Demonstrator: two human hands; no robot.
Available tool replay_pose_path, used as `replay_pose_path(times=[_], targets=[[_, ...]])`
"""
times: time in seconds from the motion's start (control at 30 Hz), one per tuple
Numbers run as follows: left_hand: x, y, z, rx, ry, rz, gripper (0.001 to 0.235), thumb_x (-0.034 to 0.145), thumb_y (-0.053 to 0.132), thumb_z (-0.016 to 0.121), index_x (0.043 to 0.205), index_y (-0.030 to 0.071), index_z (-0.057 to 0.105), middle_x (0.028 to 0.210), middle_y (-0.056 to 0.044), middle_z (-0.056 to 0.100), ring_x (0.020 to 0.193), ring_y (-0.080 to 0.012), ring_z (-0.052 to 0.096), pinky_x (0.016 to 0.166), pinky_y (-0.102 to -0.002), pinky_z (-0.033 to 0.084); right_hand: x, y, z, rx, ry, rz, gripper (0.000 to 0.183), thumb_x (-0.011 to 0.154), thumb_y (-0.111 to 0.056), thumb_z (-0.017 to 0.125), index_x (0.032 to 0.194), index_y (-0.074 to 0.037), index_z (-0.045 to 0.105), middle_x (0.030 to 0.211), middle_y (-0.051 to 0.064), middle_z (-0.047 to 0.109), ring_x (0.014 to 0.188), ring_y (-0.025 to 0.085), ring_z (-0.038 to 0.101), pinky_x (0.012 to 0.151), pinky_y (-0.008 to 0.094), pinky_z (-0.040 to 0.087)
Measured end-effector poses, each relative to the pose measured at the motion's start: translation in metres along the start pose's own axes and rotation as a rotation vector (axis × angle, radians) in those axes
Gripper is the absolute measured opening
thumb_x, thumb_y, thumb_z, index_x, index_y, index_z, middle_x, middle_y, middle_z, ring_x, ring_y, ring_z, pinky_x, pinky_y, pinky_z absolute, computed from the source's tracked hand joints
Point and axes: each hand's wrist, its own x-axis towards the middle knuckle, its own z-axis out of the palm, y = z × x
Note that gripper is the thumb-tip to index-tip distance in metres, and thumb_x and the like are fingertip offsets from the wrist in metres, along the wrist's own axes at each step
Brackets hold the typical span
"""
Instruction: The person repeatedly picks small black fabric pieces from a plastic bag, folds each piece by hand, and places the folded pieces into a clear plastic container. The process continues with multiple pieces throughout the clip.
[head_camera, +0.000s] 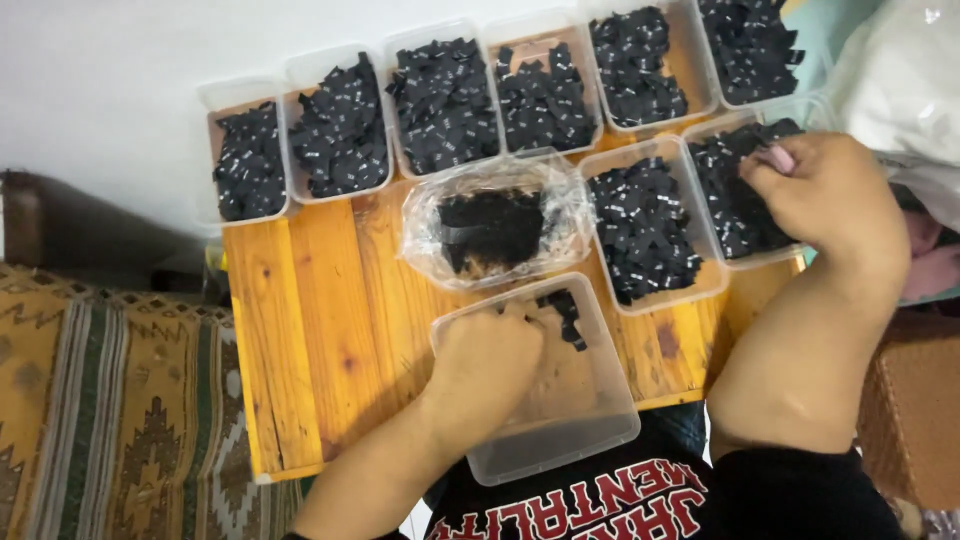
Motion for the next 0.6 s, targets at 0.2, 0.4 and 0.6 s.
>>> replay_pose_path(times=[0.2, 0.4, 0.6], targets=[[0.001, -0.002, -0.018, 0.064, -0.024, 0.053, 0.020, 0.094, 0.005, 0.068, 0.076, 0.012, 0.072, 0.051, 0.008, 0.059, 0.043, -0.0120, 0.063, 0.029, -0.028, 0.041, -0.001, -0.004, 0.012, 0.094, 0.326, -0.275, 0.023, 0.107, -0.018, 0.063, 0.117, -0.007, 0.080, 0.079, 0.009, 0.060, 0.078, 0.026, 0.056, 0.069, 0.042, 0.042], [0.000, -0.006, -0.019, -0.097, 0.064, 0.030, 0.022, 0.085, 0.006, 0.059, 0.087, 0.018, 0.077, 0.081, 0.004, 0.071, 0.060, -0.0270, 0.072, 0.034, -0.046, 0.046, -0.017, -0.026, 0.033, 0.307, 0.323, -0.689, 0.013, 0.126, 0.002, 0.073, 0.134, 0.010, 0.081, 0.103, 0.010, 0.067, 0.093, 0.017, 0.055, 0.080, 0.034, 0.043], [-0.022, -0.032, -0.050, -0.246, 0.049, 0.061, 0.019, 0.088, 0.002, 0.065, 0.096, 0.015, 0.077, 0.084, -0.004, 0.073, 0.069, -0.0303, 0.074, 0.052, -0.050, 0.062, -0.023, -0.044, 0.046, 0.492, 0.288, -0.981, 0.011, 0.126, 0.022, 0.061, 0.130, 0.029, 0.068, 0.130, 0.039, 0.070, 0.122, 0.045, 0.069, 0.111, 0.051, 0.055]])
